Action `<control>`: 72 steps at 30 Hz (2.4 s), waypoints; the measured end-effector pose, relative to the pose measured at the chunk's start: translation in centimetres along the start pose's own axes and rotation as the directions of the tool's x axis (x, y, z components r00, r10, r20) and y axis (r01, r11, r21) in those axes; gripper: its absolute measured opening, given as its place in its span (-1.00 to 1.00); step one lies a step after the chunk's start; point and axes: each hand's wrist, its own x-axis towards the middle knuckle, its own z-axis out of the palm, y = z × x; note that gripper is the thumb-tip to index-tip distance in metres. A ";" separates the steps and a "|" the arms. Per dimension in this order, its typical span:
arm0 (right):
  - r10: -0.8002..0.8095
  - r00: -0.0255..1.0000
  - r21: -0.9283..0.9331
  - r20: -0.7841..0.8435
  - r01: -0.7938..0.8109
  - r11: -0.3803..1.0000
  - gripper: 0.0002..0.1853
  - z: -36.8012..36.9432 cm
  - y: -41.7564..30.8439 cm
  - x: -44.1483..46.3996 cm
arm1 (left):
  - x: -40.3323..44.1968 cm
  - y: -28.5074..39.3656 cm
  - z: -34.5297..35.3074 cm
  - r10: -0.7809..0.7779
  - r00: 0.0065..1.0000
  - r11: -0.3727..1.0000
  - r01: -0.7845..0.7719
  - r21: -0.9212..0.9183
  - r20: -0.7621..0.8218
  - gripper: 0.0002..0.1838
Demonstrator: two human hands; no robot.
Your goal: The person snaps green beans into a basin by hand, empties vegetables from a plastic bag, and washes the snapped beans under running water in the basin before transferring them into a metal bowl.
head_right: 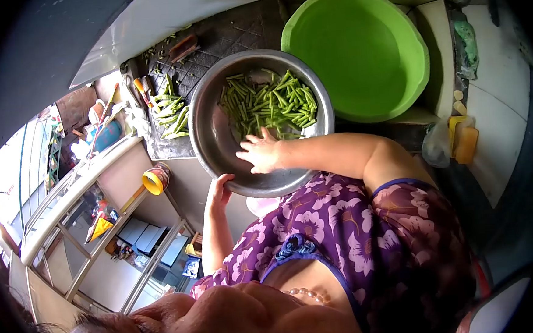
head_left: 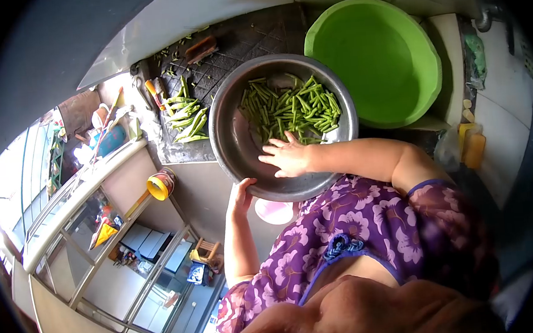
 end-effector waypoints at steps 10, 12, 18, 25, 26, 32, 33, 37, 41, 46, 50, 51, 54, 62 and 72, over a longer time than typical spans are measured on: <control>-0.324 -0.007 -0.151 -0.946 -0.875 0.460 -0.62 -19.3 1.8 -24.7 | 6.0 0.8 6.4 0.115 0.992 0.988 -0.119 0.096 0.050 -0.80; -0.366 0.038 -0.107 -0.930 -0.980 0.170 -0.56 -22.2 2.2 -26.4 | 5.6 2.8 12.0 0.166 0.974 0.981 -0.178 0.070 0.154 -0.87; -0.249 -0.126 -0.063 -0.960 -0.773 0.632 -0.55 -23.4 6.5 -32.0 | 8.3 4.1 22.5 0.164 0.950 0.965 -0.211 0.158 0.265 -0.91; -0.060 -0.241 0.042 -0.969 -0.394 0.918 -0.48 -25.0 9.2 -34.6 | 10.7 3.5 29.0 0.176 0.944 0.826 -0.296 0.480 0.279 -0.51; 0.081 -0.475 0.118 -0.876 -0.048 0.992 -0.49 -24.3 12.2 -33.7 | 11.1 3.8 28.5 0.211 0.954 0.679 -0.301 0.669 0.214 -0.45; 0.517 -0.516 0.130 -0.683 0.611 0.781 -0.50 -18.4 15.7 -31.6 | 11.4 4.8 28.4 0.756 0.552 -0.028 -0.509 0.860 0.352 -0.32; 0.714 -0.427 0.312 -0.556 0.689 0.654 -0.62 -16.1 18.9 -30.2 | 12.7 4.6 28.3 0.666 0.623 0.016 -0.562 0.827 0.410 -0.36; 0.990 0.046 0.976 -0.134 0.181 0.124 -0.35 -3.5 28.0 -23.4 | 16.9 3.4 29.8 0.370 0.777 0.400 -0.629 0.667 0.510 -0.51; 0.968 -0.047 0.943 -0.247 -0.241 0.229 0.01 0.6 37.0 -15.6 | 24.3 1.5 34.7 0.536 0.729 0.459 -0.675 0.578 0.426 -0.29; 0.730 0.208 0.359 -0.651 -0.763 0.537 -0.11 -4.1 29.8 -8.1 | 26.0 2.6 41.4 0.536 0.677 0.127 -0.655 0.745 0.504 -0.34; 0.498 0.365 0.325 -0.787 -0.440 0.837 -0.42 -3.3 32.2 -13.1 | 21.7 4.9 40.6 0.389 0.779 0.111 -0.570 0.814 0.492 -0.44; 0.490 0.281 0.396 -0.825 -0.332 0.856 -0.39 -3.1 33.1 -14.4 | 21.8 4.8 39.9 0.438 0.754 0.114 -0.587 0.801 0.490 -0.41; 0.522 0.083 0.438 -0.849 -0.443 0.782 -0.29 -2.7 34.6 -15.9 | 22.9 4.0 38.5 0.542 0.657 0.176 -0.698 0.694 0.524 -0.09; 0.537 0.255 0.359 -0.804 -0.512 0.781 -0.45 -2.2 33.3 -12.3 | 23.0 3.8 40.1 0.138 0.727 -0.233 -0.636 0.735 0.673 0.38; 0.505 0.364 0.159 -0.782 -0.668 0.727 -0.25 1.4 33.3 -12.3 | 21.5 2.5 39.9 0.177 0.699 -0.290 -0.635 0.716 0.693 -0.01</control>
